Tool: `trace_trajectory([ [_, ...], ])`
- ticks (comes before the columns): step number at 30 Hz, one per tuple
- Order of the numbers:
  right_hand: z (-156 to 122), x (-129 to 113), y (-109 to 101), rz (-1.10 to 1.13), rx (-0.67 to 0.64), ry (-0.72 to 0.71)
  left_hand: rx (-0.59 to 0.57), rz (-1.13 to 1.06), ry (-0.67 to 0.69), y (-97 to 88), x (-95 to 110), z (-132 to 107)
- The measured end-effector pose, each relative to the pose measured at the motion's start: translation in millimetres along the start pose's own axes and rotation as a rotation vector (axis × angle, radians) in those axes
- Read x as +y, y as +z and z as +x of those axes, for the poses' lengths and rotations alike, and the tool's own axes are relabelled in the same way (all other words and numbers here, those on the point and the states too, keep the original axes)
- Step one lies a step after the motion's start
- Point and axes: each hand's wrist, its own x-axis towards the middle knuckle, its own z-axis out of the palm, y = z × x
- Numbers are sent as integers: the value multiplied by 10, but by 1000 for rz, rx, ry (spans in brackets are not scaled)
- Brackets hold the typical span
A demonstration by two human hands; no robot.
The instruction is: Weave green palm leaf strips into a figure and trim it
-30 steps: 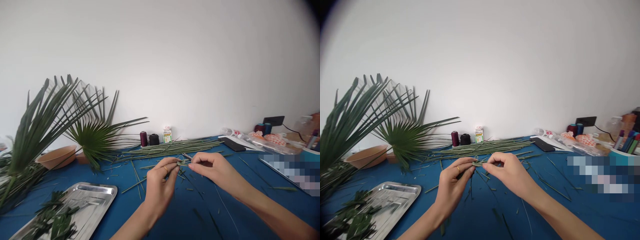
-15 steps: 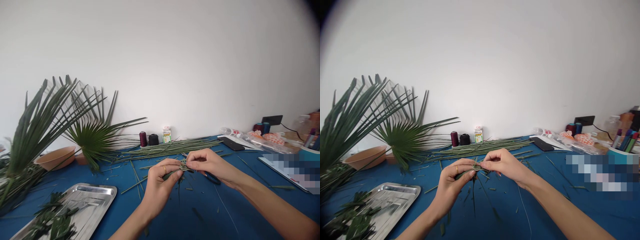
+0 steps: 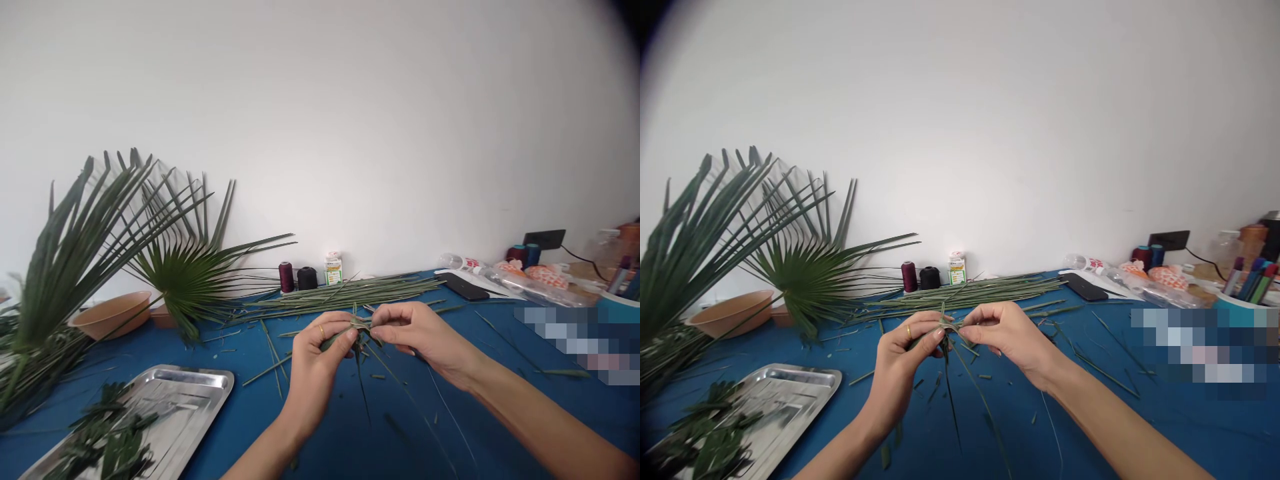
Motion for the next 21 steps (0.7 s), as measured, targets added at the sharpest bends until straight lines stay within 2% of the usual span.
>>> trace_trajectory([
  [3, -11, -33, -9, -45, 16, -64, 34, 12, -21, 6, 5, 0],
  [6, 6, -61, -27, -107, -23, -107, 39, 30, -27, 13, 15, 5],
  [11, 14, -63, -19, -170, -130, -62, 43, 112, -15, 12, 11, -9],
  [14, -10, -60, -21, -189, -151, -46, 64, 194, 26, 3, 8, -27],
  [17, -40, -55, -34, -232, -122, -73, 55, 230, 60, 1, 10, -32],
  [21, -87, 0, -21, -357, 30, -179, 21, 249, 36, 11, -4, -16],
])
